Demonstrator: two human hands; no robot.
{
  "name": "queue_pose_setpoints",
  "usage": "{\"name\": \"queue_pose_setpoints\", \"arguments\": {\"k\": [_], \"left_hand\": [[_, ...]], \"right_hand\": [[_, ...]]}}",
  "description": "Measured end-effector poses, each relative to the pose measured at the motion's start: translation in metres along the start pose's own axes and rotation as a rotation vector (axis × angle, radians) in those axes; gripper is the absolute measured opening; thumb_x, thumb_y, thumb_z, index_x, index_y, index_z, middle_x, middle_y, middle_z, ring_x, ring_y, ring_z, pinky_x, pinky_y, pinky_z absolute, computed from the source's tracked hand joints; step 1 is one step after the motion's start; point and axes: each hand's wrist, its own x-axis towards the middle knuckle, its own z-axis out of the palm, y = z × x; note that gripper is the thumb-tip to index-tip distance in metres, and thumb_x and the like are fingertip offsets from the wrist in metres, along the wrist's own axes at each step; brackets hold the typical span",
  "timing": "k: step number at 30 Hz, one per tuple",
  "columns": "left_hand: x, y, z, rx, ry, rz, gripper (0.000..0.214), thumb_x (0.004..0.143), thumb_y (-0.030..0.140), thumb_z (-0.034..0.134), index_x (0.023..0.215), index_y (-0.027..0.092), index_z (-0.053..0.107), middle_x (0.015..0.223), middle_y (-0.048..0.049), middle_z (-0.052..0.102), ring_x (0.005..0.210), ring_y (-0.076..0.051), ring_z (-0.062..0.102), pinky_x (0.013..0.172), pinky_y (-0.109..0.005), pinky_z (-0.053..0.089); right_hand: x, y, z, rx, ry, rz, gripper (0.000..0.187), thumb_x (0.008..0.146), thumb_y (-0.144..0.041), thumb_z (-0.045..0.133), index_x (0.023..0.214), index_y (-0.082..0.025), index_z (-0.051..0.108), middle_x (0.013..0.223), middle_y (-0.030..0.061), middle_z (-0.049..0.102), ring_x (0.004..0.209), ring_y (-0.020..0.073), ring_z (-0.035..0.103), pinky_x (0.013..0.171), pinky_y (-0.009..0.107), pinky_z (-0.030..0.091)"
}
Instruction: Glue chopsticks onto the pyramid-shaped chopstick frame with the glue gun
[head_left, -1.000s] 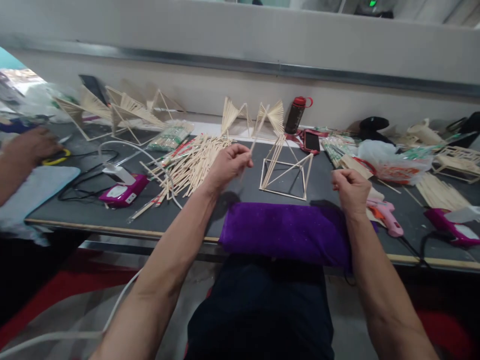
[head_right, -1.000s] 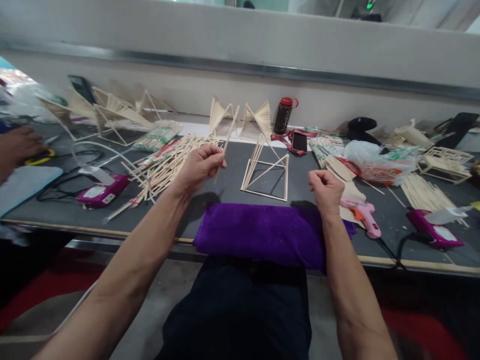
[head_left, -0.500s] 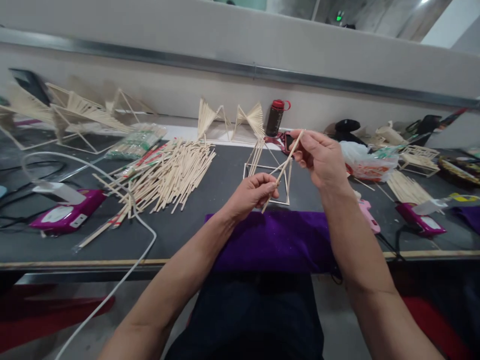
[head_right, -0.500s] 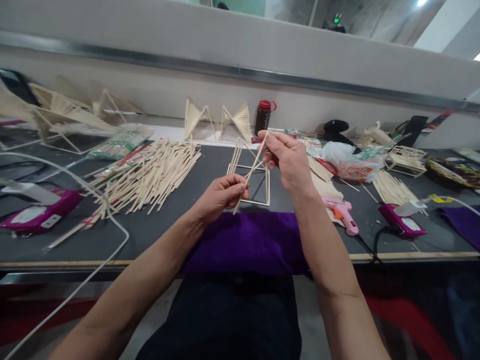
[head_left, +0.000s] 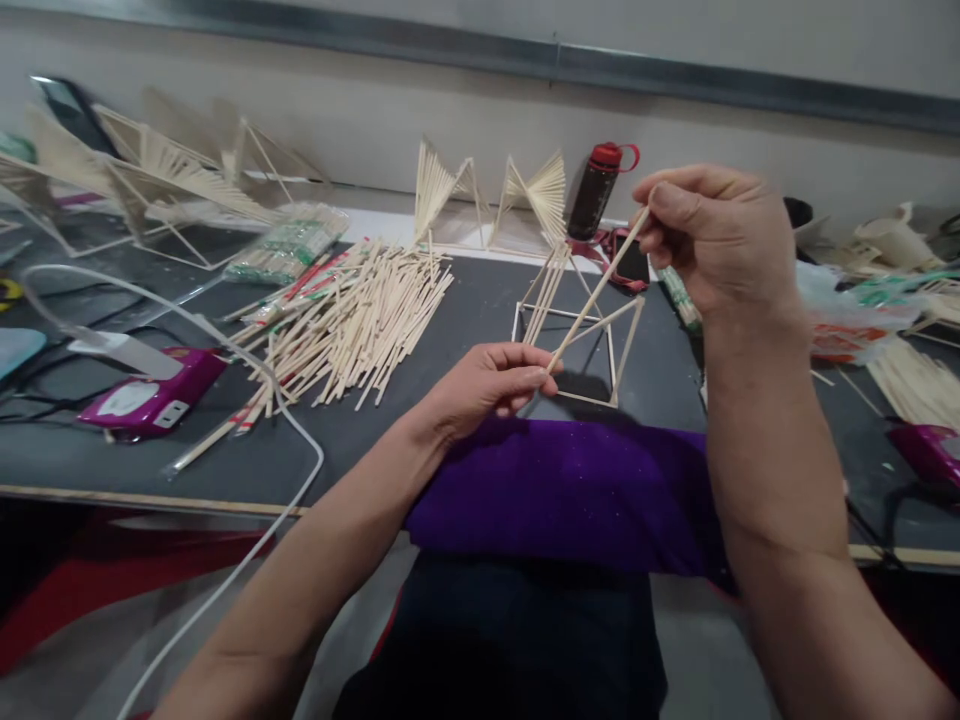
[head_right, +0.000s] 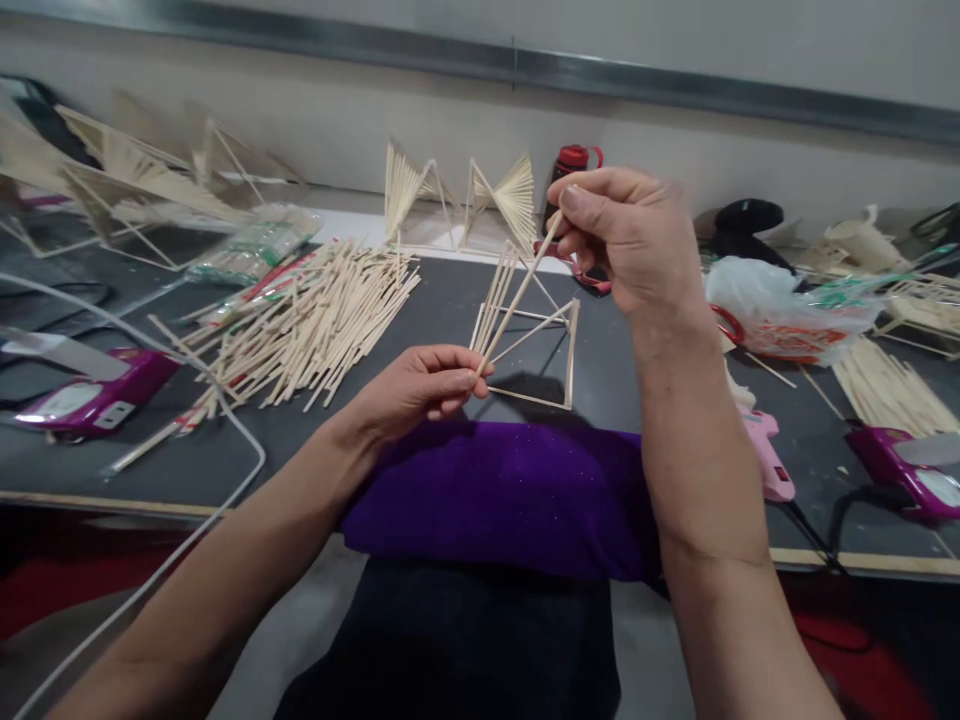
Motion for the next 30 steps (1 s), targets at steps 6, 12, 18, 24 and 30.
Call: {"name": "queue_pose_setpoints", "arguments": {"k": [6,12,18,24,30], "left_hand": [[0.003,-0.004,-0.001,-0.028,0.011,-0.065,0.019,0.080,0.031,0.071,0.088,0.014,0.077,0.077,-0.0053,0.072,0.050,-0.005,0.051,0.041,-0.018,0.028],[0.003,0.003,0.009,0.246,0.071,0.006,0.013,0.075,0.028,0.076,0.081,0.016,0.077,0.064,-0.0001,0.064,0.053,-0.006,0.048,0.048,-0.019,0.032],[-0.001,-0.001,0.013,0.285,0.066,0.033,0.012,0.078,0.027,0.072,0.081,0.015,0.070,0.072,-0.0008,0.067,0.054,-0.006,0.051,0.049,-0.018,0.034],[-0.007,-0.006,0.007,0.334,0.079,-0.012,0.013,0.079,0.025,0.071,0.080,0.014,0.066,0.067,-0.0001,0.064,0.052,-0.005,0.052,0.047,-0.016,0.035],[-0.005,-0.008,0.006,0.346,0.231,-0.053,0.019,0.084,0.032,0.069,0.082,0.015,0.062,0.067,-0.0002,0.066,0.044,-0.004,0.051,0.037,-0.014,0.031]], "right_hand": [[0.002,0.014,-0.005,0.021,0.018,0.017,0.004,0.080,-0.024,0.076,0.075,-0.024,0.076,0.062,0.0026,0.066,0.048,0.0127,0.055,0.038,0.027,0.035],[-0.007,0.002,0.004,-0.034,-0.008,-0.041,0.008,0.079,-0.026,0.079,0.073,-0.022,0.073,0.062,0.0024,0.065,0.050,0.0119,0.055,0.039,0.026,0.036],[-0.010,0.001,0.010,0.055,-0.076,-0.017,0.012,0.075,-0.022,0.081,0.080,-0.019,0.070,0.064,0.0014,0.066,0.051,0.0117,0.060,0.040,0.022,0.038],[0.011,0.020,0.002,-0.033,-0.196,0.148,0.012,0.076,-0.023,0.077,0.070,-0.015,0.070,0.064,0.0045,0.068,0.050,0.0086,0.056,0.036,0.018,0.033],[0.027,0.041,-0.004,-0.105,-0.211,0.222,0.004,0.073,-0.017,0.075,0.070,-0.014,0.074,0.070,0.0068,0.070,0.051,0.0071,0.053,0.035,0.018,0.029]]}}
